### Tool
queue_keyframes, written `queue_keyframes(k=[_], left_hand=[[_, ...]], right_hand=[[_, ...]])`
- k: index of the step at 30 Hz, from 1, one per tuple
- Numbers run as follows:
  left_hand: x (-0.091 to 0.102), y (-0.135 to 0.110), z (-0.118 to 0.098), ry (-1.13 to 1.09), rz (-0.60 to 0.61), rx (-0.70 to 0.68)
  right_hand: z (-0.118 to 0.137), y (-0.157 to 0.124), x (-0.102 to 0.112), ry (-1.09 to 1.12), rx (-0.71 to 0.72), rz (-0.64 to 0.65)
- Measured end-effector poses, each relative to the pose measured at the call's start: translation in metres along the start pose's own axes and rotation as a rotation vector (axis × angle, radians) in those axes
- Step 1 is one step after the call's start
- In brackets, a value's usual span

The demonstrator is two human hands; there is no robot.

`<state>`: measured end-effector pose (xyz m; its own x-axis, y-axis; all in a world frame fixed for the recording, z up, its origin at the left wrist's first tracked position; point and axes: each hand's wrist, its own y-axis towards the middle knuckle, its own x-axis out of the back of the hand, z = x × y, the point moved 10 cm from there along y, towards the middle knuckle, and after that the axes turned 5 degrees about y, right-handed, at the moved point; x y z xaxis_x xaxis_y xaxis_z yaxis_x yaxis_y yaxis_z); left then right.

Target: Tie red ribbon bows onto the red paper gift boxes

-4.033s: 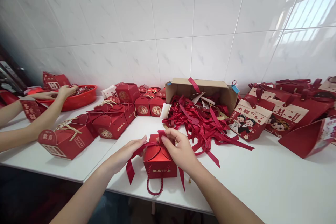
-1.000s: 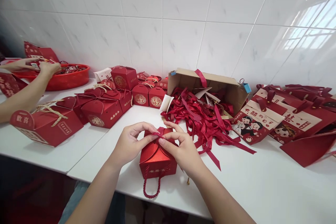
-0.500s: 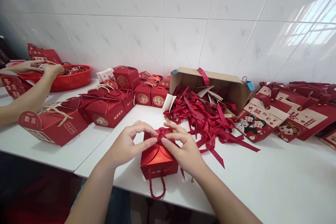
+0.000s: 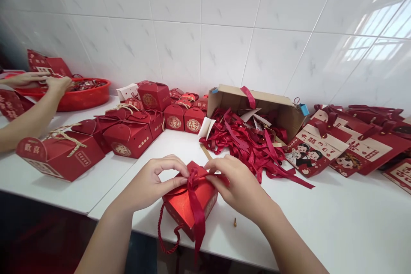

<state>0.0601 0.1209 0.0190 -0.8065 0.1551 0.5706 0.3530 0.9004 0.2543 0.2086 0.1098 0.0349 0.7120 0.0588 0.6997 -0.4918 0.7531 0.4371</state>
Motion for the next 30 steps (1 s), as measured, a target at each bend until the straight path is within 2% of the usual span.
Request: queue_keyframes(k=[2,4,6,9,12,15,19,23,27,30], left_hand=[[-0.001,0.000,0.002,-0.004,0.017,0.002],[-0.001,0.001,0.005,-0.008,0.023,0.006],[-0.002,0.001,0.004,0.004,0.035,-0.004],[-0.003,0.002,-0.006,0.034,0.077,-0.052],[-0.005,0.003,-0.017,0.089,0.132,-0.082],[-0.006,0.007,-0.022,0.185,0.207,-0.070],[-0.009,0.013,-0.023,0.285,0.322,-0.056],[-0.007,0.015,-0.023,0.335,0.335,-0.058],[-0.008,0.011,-0.021,0.311,0.321,-0.032],[-0.010,0.009,-0.021,0.273,0.326,-0.024]], right_hand=[[0.011,-0.002,0.005,-0.107,0.042,0.068],[0.013,-0.002,0.007,-0.137,-0.001,0.163],[0.008,0.002,0.008,-0.064,-0.117,0.231],[-0.001,0.015,0.002,0.140,-0.277,0.232],[-0.001,0.028,-0.018,0.291,-0.294,0.260],[0.002,0.033,-0.031,0.380,-0.243,0.300],[0.011,0.033,-0.028,0.381,-0.086,0.354],[0.026,0.023,-0.025,0.188,0.174,0.393],[0.031,0.013,-0.031,-0.029,0.286,0.413],[0.035,0.010,-0.032,-0.103,0.338,0.414]])
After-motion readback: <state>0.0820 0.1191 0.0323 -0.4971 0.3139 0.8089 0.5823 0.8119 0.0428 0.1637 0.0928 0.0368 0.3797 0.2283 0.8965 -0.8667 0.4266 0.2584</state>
